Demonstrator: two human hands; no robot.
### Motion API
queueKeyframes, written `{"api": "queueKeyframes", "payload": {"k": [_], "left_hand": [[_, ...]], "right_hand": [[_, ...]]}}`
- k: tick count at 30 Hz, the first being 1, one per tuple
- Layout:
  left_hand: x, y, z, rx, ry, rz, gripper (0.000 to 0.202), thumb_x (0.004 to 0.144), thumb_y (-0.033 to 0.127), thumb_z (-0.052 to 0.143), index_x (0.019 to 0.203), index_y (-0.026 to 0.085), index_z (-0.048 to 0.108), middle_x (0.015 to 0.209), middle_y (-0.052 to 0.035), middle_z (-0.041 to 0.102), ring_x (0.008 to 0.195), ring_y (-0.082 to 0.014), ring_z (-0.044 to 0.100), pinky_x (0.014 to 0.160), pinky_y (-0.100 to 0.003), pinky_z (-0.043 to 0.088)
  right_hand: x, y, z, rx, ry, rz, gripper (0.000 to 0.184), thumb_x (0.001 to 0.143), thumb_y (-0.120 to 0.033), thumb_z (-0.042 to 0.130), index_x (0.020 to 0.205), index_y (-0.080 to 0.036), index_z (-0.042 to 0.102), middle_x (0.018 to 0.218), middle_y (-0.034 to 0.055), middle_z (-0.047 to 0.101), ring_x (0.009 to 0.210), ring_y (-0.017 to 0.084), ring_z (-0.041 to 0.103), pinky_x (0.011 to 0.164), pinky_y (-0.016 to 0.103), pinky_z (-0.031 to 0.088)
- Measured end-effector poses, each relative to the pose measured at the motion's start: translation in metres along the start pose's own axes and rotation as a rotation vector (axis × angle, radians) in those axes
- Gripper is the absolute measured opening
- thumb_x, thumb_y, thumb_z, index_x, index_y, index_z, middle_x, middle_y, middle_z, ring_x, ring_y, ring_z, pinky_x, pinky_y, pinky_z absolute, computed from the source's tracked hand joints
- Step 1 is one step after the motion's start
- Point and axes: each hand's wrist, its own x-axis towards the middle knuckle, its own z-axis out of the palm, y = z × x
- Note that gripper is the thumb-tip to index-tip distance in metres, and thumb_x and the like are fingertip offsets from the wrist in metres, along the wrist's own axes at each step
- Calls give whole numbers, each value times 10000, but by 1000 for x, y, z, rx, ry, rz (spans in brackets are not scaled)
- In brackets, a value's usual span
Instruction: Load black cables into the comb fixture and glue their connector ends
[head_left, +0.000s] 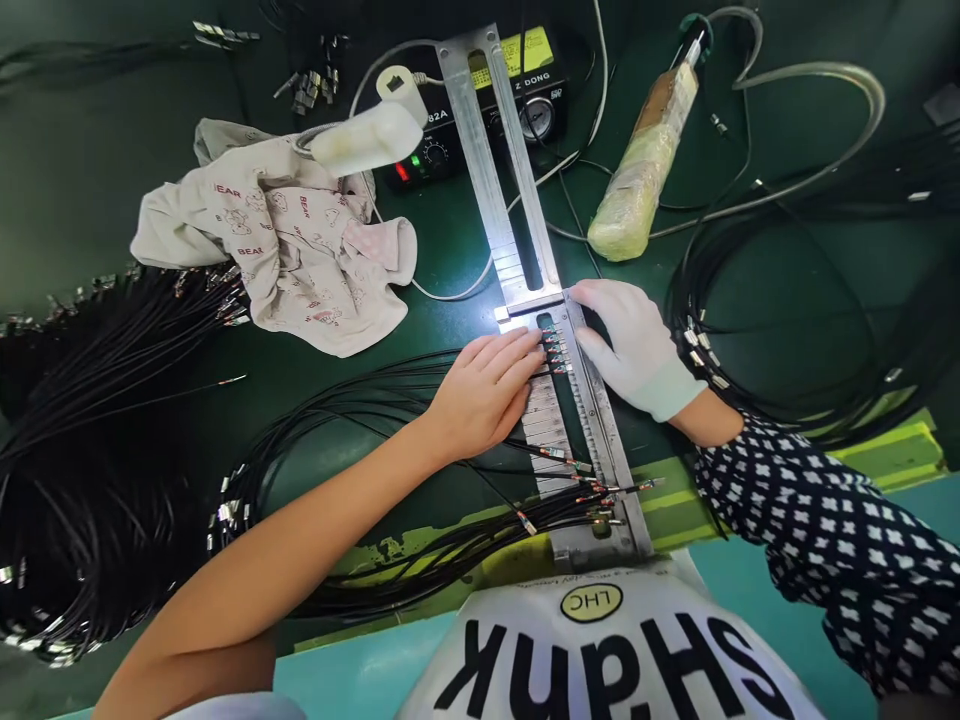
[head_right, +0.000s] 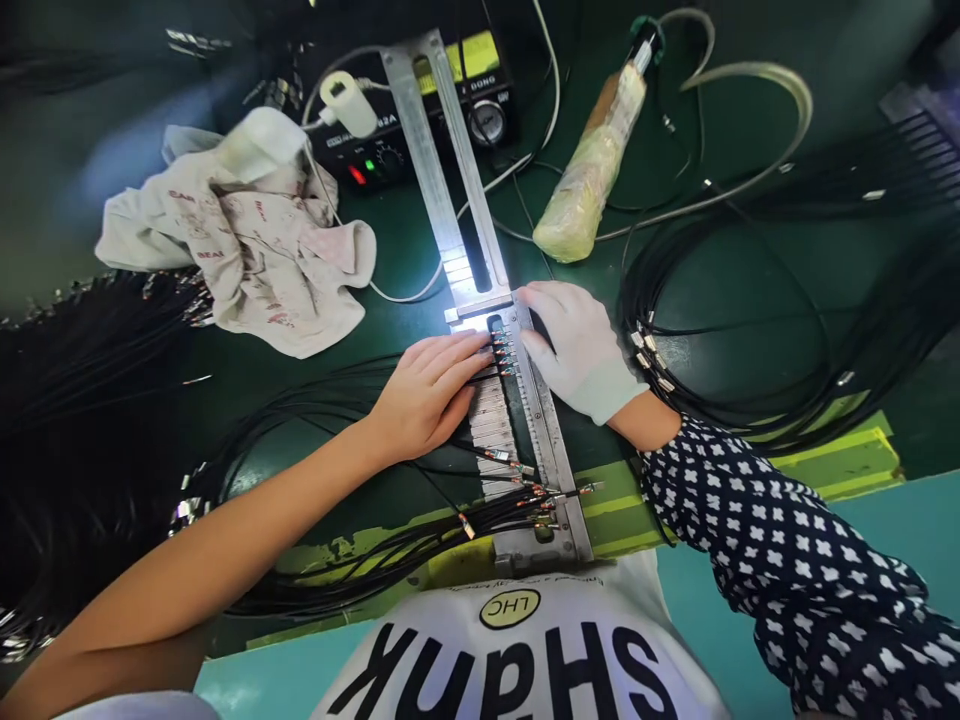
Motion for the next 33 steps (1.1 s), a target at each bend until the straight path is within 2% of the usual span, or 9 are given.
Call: {"api": "queueKeyframes", "payload": {"k": [5,10,14,16,18,21,25,29,33], "left_hand": [[10,5,6,-17,-21,-20,428,1005,195,434,1407,56,485,1534,-214,503,1454,-314,453,1192,-491,421],[18,11,-15,-115,-77,-111,362,1039,239,391,1357,124,520,1394,-152,607,1298,-260,564,1124,-464,472],[-4,29,-33,-139,-204,-109,279,1031,289,462,1243,144,571,1224,-139,632,1128,-259,572,984,-454,496],[-21,37,-35,-169,-312,-145,213,1031,278,475,1166,164,594,1101,-101,645,1009,-232,567,890,-417,492],[-34,42,-34,-229,-357,-202,173,1034,242,473,1116,177,611,1047,-79,647,970,-212,556,857,-388,481],[-41,42,-32,-406,-279,-277,140,1026,219,511,1055,189,645,1013,-61,659,966,-181,572,858,-341,498],[-35,36,-31,-540,-36,-356,76,984,188,604,998,190,679,1031,-51,670,972,-143,633,862,-285,537],[-29,24,-24,-285,177,-366,86,956,132,624,1013,180,668,987,-44,667,947,-141,636,857,-281,544],[-29,10,-13,-125,147,-258,166,964,129,599,1110,190,651,1006,-59,663,947,-158,614,835,-297,547]], "right_hand": [[-1,2,2,-14,6,23,400,1007,-297,499,1383,-183,573,1435,117,591,1333,318,516,1150,528,411],[-11,-5,0,-17,3,30,465,1005,-328,486,1435,-158,524,1484,153,542,1370,339,484,1163,558,401],[-27,-10,-2,19,17,34,552,1002,-348,485,1512,-143,433,1541,178,472,1420,346,439,1181,565,389],[-29,-10,-2,28,25,37,537,1001,-339,485,1502,-148,447,1528,171,488,1413,344,449,1177,564,394],[-27,-8,-2,28,25,43,519,998,-328,490,1484,-146,467,1509,167,511,1397,342,466,1170,564,401],[-23,-6,-1,23,15,39,508,999,-327,492,1477,-157,473,1499,161,524,1383,342,480,1160,572,406],[-21,-7,-2,25,12,26,509,1004,-339,493,1485,-175,460,1501,153,524,1383,341,483,1161,575,406],[-21,-8,-3,27,11,15,493,1019,-351,481,1479,-173,462,1491,162,529,1386,338,485,1163,569,408],[-19,-8,-3,20,8,4,481,1031,-346,480,1474,-160,462,1484,166,534,1381,331,490,1158,559,417]]}}
